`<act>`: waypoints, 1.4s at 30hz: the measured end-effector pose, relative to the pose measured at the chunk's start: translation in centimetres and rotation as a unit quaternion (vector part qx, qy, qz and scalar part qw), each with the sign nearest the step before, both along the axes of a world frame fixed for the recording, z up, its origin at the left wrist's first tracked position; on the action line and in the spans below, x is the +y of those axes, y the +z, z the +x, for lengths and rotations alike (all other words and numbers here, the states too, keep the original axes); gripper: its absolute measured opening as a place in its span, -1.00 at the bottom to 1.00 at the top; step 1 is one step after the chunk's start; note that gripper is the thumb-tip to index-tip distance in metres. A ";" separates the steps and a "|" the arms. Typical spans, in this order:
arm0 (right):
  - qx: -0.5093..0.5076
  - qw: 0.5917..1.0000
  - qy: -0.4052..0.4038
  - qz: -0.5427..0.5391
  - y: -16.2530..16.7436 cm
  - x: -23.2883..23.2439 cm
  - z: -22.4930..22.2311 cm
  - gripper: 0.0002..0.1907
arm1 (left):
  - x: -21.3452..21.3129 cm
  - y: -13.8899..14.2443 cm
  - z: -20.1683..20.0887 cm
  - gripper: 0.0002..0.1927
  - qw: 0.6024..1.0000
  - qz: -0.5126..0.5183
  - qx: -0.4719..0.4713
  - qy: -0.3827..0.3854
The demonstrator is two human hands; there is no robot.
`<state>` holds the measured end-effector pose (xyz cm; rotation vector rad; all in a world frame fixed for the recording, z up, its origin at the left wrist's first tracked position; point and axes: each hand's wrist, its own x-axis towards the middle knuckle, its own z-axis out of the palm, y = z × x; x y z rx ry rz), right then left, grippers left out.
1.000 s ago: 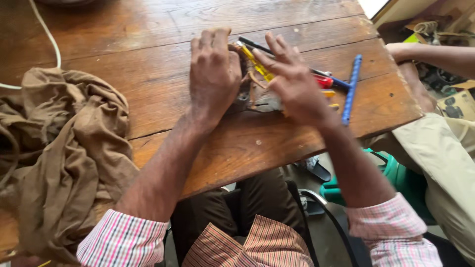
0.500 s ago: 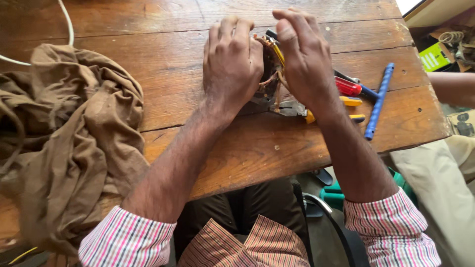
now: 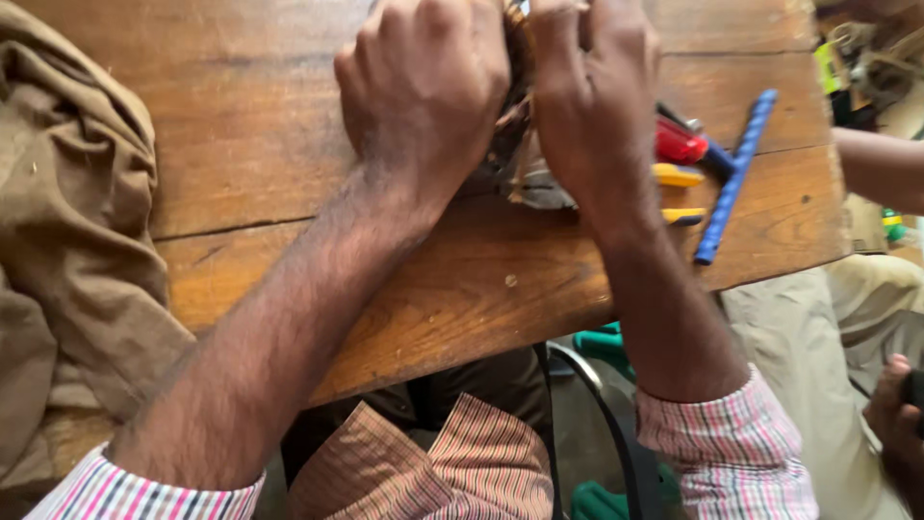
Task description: The person uses a yellow screwdriver to pry old insulation and winding material out of an electric motor stator, working around the rim and inside the core, occasionally picking debris out by hand and setting scraps on the workbench.
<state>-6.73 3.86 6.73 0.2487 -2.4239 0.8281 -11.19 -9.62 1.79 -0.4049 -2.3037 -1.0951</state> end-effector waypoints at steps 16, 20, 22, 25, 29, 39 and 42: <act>0.066 0.994 -0.009 -0.082 -2.8 9.3 -0.9 -0.66 | 9.5 0.5 0.0 -0.65 0.990 -0.088 -0.110 0.026; 0.025 0.995 -0.046 -0.083 0.7 6.3 2.2 -0.65 | 4.3 5.0 2.6 -0.68 0.994 0.041 -0.073 -0.064; -0.018 0.996 -0.067 -0.065 1.2 3.7 2.7 -0.67 | 0.7 5.0 2.7 -0.65 0.993 0.068 -0.024 -0.094; -0.091 0.991 -0.059 0.077 -0.6 2.0 1.5 -0.65 | 0.0 1.4 0.6 -0.67 0.997 0.040 0.017 -0.065; -0.246 0.967 -0.040 0.048 -5.7 6.2 -2.1 -0.59 | 3.5 -5.2 -2.5 -0.73 0.996 0.025 0.070 -0.056; -0.250 0.964 0.052 -0.076 -9.6 13.5 -10.1 -0.68 | 6.1 -8.7 -5.2 -0.82 0.995 0.025 0.052 -0.078; -0.181 0.983 0.013 -0.036 -12.1 14.1 -11.2 -0.61 | 6.8 -9.8 -5.7 -0.86 0.995 0.030 0.035 -0.086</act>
